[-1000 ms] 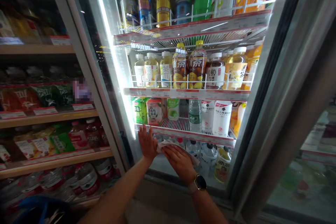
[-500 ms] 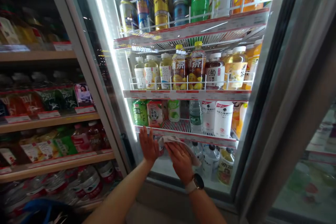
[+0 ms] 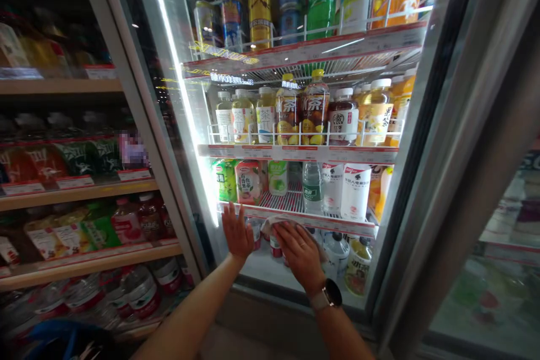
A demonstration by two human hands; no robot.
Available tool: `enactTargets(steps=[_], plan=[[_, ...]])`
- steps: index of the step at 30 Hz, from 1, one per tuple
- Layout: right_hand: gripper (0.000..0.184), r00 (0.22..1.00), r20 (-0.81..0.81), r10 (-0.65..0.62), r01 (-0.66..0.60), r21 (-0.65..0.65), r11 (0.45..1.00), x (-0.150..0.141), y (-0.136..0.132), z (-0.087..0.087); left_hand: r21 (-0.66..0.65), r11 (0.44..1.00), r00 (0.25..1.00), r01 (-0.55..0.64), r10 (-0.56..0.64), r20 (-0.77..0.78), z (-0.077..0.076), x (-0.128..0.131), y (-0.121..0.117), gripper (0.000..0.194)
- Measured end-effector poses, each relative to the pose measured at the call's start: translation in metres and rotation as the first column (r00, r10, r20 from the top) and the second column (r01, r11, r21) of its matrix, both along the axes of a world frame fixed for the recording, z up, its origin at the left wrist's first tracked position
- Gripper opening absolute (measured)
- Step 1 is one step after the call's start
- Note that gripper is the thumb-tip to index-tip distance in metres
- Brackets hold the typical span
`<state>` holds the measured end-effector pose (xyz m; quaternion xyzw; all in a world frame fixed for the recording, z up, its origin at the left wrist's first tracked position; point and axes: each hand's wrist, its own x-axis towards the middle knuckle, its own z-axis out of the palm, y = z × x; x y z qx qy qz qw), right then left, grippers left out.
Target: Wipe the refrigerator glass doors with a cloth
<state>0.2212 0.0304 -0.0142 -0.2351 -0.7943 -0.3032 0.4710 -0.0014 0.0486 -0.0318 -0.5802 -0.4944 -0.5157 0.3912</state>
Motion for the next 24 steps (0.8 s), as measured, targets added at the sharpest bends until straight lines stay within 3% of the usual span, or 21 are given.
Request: enactTargets(steps=[3, 5, 9, 13, 16, 19, 24], plan=[[0.054, 0.989, -0.127, -0.072, 0.073, 0.005, 0.997, 0.005, 0.002, 0.011, -0.012, 1.0, 1.0, -0.008, 0.008, 0.003, -0.001, 0.0, -0.001, 0.059], [0.055, 0.985, -0.152, -0.078, 0.079, 0.002, 0.997, 0.001, 0.002, 0.005, -0.001, 1.0, 1.0, -0.009, 0.009, 0.003, 0.0, 0.0, -0.001, 0.059], [0.055, 0.999, -0.035, 0.004, -0.006, -0.044, 0.999, -0.013, 0.0, -0.032, 0.032, 0.999, 1.0, 0.007, -0.008, 0.004, 0.001, 0.001, 0.0, 0.056], [0.05, 0.971, 0.164, 0.176, -0.157, -0.123, 0.98, -0.019, -0.003, -0.071, 0.014, 1.0, 1.0, 0.007, -0.008, 0.013, -0.001, 0.0, 0.002, 0.056], [0.039, 0.942, 0.211, 0.262, -0.232, -0.154, 0.96, -0.018, -0.004, -0.084, 0.01, 1.0, 1.0, 0.015, -0.015, 0.013, -0.003, -0.001, 0.002, 0.056], [0.035, 0.948, 0.197, 0.25, -0.225, -0.14, 0.964, -0.016, -0.005, -0.074, 0.001, 1.0, 1.0, 0.016, -0.016, 0.005, -0.002, -0.001, 0.001, 0.058], [0.038, 0.993, 0.082, 0.089, -0.088, -0.014, 0.996, 0.0, -0.004, -0.022, 0.011, 1.0, 1.0, 0.019, -0.019, 0.007, 0.001, 0.0, 0.0, 0.059]])
